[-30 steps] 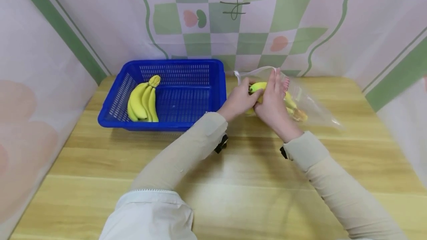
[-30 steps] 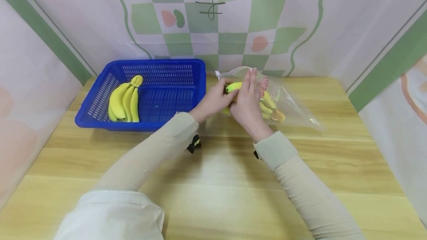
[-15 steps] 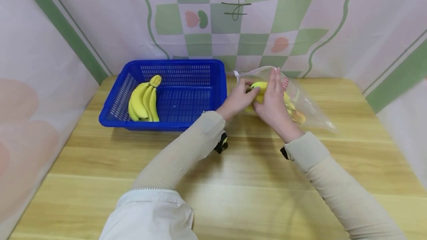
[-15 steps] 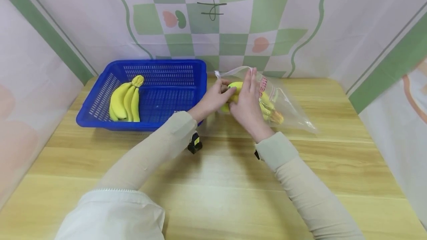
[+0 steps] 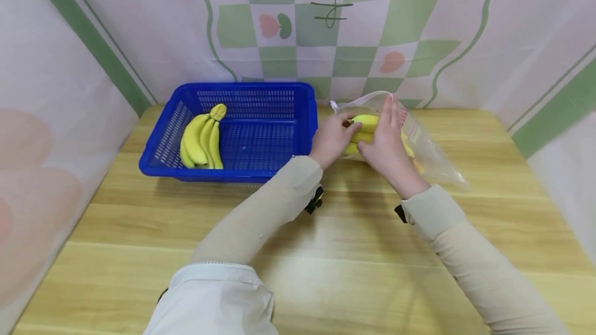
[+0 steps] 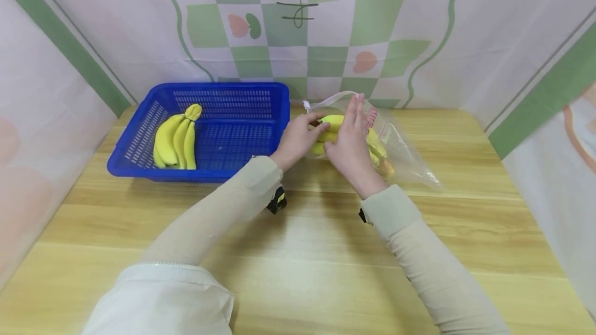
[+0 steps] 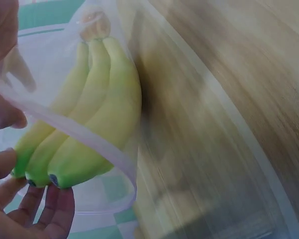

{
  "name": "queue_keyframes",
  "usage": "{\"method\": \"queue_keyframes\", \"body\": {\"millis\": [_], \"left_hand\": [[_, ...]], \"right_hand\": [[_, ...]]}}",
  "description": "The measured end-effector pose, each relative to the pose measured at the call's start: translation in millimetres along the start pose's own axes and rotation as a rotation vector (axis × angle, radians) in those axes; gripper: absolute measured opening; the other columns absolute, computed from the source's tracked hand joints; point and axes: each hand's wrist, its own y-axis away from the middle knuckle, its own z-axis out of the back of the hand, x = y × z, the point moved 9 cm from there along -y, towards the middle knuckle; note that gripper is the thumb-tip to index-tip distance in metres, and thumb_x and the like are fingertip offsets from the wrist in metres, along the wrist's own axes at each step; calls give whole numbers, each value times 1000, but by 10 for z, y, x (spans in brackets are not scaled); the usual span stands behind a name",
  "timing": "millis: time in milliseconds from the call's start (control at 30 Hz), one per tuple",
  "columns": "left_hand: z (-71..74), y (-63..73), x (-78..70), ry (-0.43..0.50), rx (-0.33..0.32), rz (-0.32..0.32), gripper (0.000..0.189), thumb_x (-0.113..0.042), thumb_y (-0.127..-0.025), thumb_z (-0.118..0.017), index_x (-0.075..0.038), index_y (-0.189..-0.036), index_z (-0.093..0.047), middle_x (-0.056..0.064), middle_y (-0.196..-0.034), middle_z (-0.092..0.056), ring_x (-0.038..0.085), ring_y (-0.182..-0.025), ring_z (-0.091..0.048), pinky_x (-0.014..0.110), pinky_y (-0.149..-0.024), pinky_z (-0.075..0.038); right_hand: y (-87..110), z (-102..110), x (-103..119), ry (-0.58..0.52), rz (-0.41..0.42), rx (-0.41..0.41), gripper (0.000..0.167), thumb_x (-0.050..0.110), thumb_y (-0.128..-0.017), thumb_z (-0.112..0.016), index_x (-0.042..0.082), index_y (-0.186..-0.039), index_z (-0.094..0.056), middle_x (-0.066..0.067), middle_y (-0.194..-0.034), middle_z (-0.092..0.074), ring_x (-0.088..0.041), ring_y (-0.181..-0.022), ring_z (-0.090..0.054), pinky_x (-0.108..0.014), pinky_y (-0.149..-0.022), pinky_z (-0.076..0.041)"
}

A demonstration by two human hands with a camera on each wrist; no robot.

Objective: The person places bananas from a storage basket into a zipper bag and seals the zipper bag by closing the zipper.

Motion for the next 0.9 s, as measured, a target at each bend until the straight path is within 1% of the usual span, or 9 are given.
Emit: {"method": "queue_keyframes", "body": {"millis": [100,167,233,333,467,567,633,733,900], "left_hand": [[-17,-7,31,6,-10,48,39,-32,-98,-53,-18,-134,-54,2,-120,-67,16,-108,-64,31,-90,-51],[-23,-9,45,9,-11,63,39,-29,-99,-52,-17,-135,-53,2,-122,-66,17,-109,-63,31,-90,-51],[-28,-8,47,4,-4,62,37,-27,-99,-51,-17,-135,-52,3,-123,-65,17,-110,-63,31,-89,-52],[-23,-4,34,-23,10,39,36,-24,-100,-49,-18,-135,-52,4,-126,-64,18,-112,-62,32,-91,-52],[23,6,50,-29,23,53,37,-26,-101,-47,-20,-138,-50,2,-128,-63,17,-110,-63,32,-90,-52],[113,-4,48,-26,7,53,35,-25,-101,-46,-19,-135,-53,1,-126,-64,15,-106,-64,31,-88,-51],[204,-22,27,-36,-17,37,33,-24,-101,-46,-17,-132,-55,1,-123,-65,15,-104,-64,30,-88,-51],[367,-63,2,-90,-53,24,32,-24,-101,-47,-15,-130,-56,0,-120,-66,14,-104,-63,29,-89,-51],[666,-130,72,-184,-101,67,33,-21,-99,-48,-17,-131,-55,-1,-118,-64,14,-104,-60,29,-85,-51]], "right_hand": [[-5,23,2,3,7,-8,104,0,-79,-60,0,-149,18,-14,-157,25,-38,-147,14,-58,-117,-13],[-11,41,3,-1,7,-14,105,0,-78,-59,0,-149,17,-15,-157,24,-38,-147,13,-58,-117,-13],[-19,57,-2,-4,6,-19,105,0,-78,-59,0,-149,17,-15,-157,24,-38,-147,12,-58,-117,-14],[-29,76,-18,-17,-4,-21,105,-1,-78,-59,1,-149,19,-14,-157,25,-39,-146,13,-59,-116,-15],[-49,87,-29,-27,-11,-13,106,0,-79,-60,2,-149,21,-13,-156,28,-41,-144,18,-60,-116,-11],[-57,106,-32,-34,-22,-11,107,0,-79,-59,3,-148,23,-14,-156,28,-41,-144,20,-60,-116,-10],[-62,122,-34,-44,-29,-11,108,0,-79,-59,4,-148,24,-13,-155,29,-40,-144,20,-59,-116,-9],[-65,145,-35,-55,-37,-15,108,-2,-78,-58,4,-148,24,-13,-155,29,-37,-145,18,-58,-117,-9],[-76,138,-33,-56,-48,-9,108,-2,-78,-57,6,-148,25,-11,-155,30,-36,-146,18,-57,-118,-9]]}}
